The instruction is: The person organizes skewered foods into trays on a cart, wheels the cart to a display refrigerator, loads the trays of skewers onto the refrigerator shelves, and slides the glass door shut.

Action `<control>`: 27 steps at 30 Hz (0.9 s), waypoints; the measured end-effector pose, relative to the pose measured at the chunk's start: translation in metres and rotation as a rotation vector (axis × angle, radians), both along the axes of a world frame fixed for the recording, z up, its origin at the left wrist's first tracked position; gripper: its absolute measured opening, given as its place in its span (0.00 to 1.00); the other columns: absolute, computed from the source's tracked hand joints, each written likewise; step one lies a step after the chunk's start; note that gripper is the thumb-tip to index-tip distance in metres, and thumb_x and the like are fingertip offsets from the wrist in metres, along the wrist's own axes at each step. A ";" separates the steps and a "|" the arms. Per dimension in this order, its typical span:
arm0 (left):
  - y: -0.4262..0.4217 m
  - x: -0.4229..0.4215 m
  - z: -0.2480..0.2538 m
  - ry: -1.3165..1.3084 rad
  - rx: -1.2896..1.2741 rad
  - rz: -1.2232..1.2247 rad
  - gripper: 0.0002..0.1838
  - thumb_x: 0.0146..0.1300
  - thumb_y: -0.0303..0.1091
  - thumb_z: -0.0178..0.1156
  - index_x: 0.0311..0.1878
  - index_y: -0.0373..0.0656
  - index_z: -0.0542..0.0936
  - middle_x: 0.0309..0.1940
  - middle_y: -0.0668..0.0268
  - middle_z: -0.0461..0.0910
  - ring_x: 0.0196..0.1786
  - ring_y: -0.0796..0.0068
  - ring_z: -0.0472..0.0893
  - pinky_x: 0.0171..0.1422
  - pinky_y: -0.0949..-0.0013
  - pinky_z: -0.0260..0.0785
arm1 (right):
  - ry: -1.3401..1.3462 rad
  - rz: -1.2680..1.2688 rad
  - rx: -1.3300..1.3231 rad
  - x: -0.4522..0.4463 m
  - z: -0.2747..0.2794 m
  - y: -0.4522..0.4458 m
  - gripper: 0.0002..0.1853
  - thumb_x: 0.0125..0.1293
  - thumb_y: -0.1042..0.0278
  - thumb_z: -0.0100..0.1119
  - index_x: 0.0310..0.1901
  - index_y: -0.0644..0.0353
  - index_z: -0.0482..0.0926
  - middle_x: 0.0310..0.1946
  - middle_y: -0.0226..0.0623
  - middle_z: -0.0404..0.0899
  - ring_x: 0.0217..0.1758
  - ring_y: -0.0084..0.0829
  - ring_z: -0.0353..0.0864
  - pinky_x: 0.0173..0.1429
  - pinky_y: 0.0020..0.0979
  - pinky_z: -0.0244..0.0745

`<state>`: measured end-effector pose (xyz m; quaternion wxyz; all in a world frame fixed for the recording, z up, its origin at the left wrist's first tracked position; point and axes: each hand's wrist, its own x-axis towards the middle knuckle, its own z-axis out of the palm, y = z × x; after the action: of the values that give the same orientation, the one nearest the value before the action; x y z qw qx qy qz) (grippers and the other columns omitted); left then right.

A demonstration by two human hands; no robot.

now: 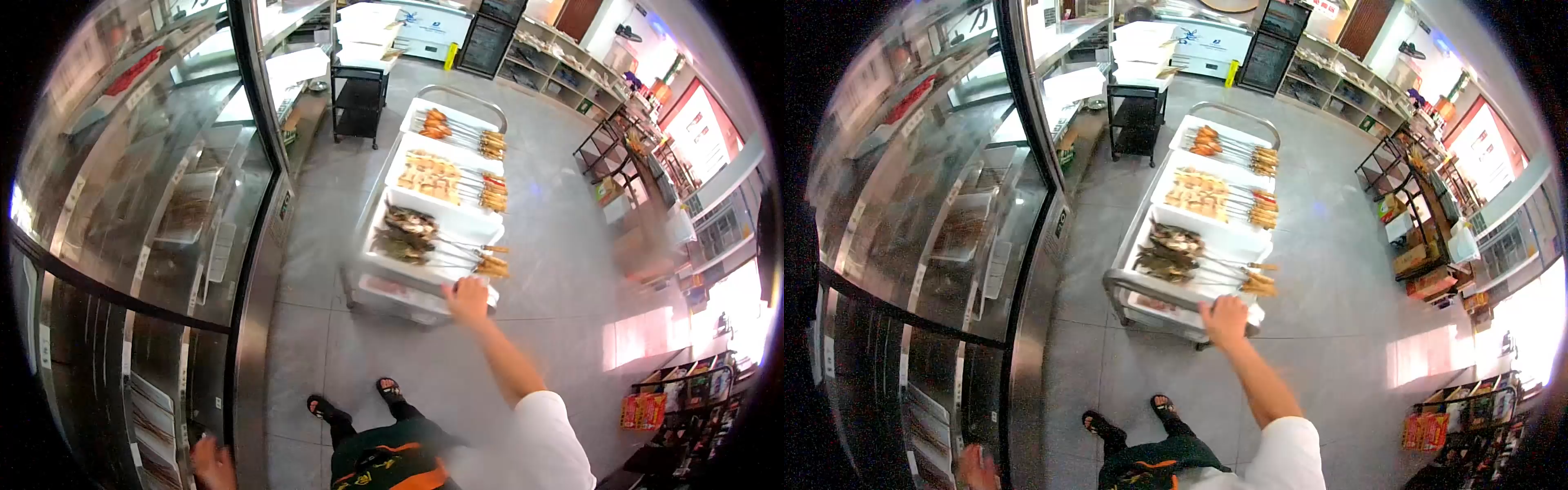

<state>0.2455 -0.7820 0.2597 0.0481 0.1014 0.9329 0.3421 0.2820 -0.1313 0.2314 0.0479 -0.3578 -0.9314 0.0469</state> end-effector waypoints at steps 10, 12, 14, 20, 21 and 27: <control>0.522 0.037 0.035 -0.644 0.815 -0.036 0.27 0.55 0.27 0.51 0.59 0.39 0.57 0.50 0.57 0.67 0.49 0.70 0.71 0.50 0.71 0.65 | 0.512 -0.287 -0.142 0.007 -0.038 0.096 0.18 0.52 0.60 0.54 0.40 0.67 0.71 0.44 0.50 0.67 0.51 0.45 0.62 0.53 0.38 0.58; 0.569 0.026 0.026 -0.700 0.577 0.171 0.34 0.56 0.35 0.50 0.62 0.36 0.47 0.62 0.51 0.47 0.64 0.60 0.50 0.64 0.65 0.46 | 0.355 -0.309 -0.175 0.004 -0.077 0.140 0.22 0.52 0.57 0.55 0.39 0.70 0.71 0.40 0.50 0.70 0.44 0.46 0.69 0.47 0.37 0.64; 0.596 0.001 0.013 -0.700 0.274 0.375 0.36 0.55 0.39 0.47 0.62 0.32 0.43 0.64 0.49 0.38 0.67 0.56 0.37 0.68 0.64 0.31 | 0.033 -0.263 -0.909 -0.009 -0.076 0.165 0.22 0.51 0.60 0.55 0.40 0.73 0.69 0.35 0.47 0.73 0.30 0.42 0.75 0.36 0.37 0.72; 0.603 -0.048 -0.026 -0.673 -0.114 0.928 0.34 0.51 0.40 0.48 0.58 0.32 0.51 0.57 0.49 0.52 0.60 0.55 0.53 0.62 0.61 0.47 | 0.153 -0.084 -1.262 -0.020 -0.024 0.156 0.16 0.51 0.77 0.46 0.44 0.68 0.70 0.34 0.41 0.72 0.31 0.31 0.75 0.30 0.33 0.78; 0.603 -0.048 -0.034 -0.686 -0.099 0.936 0.32 0.53 0.42 0.47 0.57 0.33 0.54 0.53 0.51 0.58 0.58 0.58 0.57 0.59 0.64 0.49 | 0.151 -0.035 -1.265 -0.021 -0.015 0.158 0.17 0.51 0.78 0.45 0.45 0.67 0.70 0.34 0.41 0.72 0.33 0.31 0.75 0.30 0.33 0.78; 0.632 -0.046 0.013 -0.585 0.147 1.131 0.23 0.51 0.37 0.50 0.49 0.35 0.64 0.51 0.49 0.67 0.50 0.55 0.70 0.53 0.60 0.61 | 0.346 0.041 -1.559 -0.043 0.026 0.220 0.23 0.47 0.78 0.43 0.49 0.65 0.69 0.26 0.30 0.68 0.23 0.21 0.66 0.23 0.18 0.65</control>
<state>0.1998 -0.1498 0.2729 0.1055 -0.5011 0.7647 0.3912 0.2393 0.0884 0.2576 -0.0732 -0.2587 -0.6161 0.7404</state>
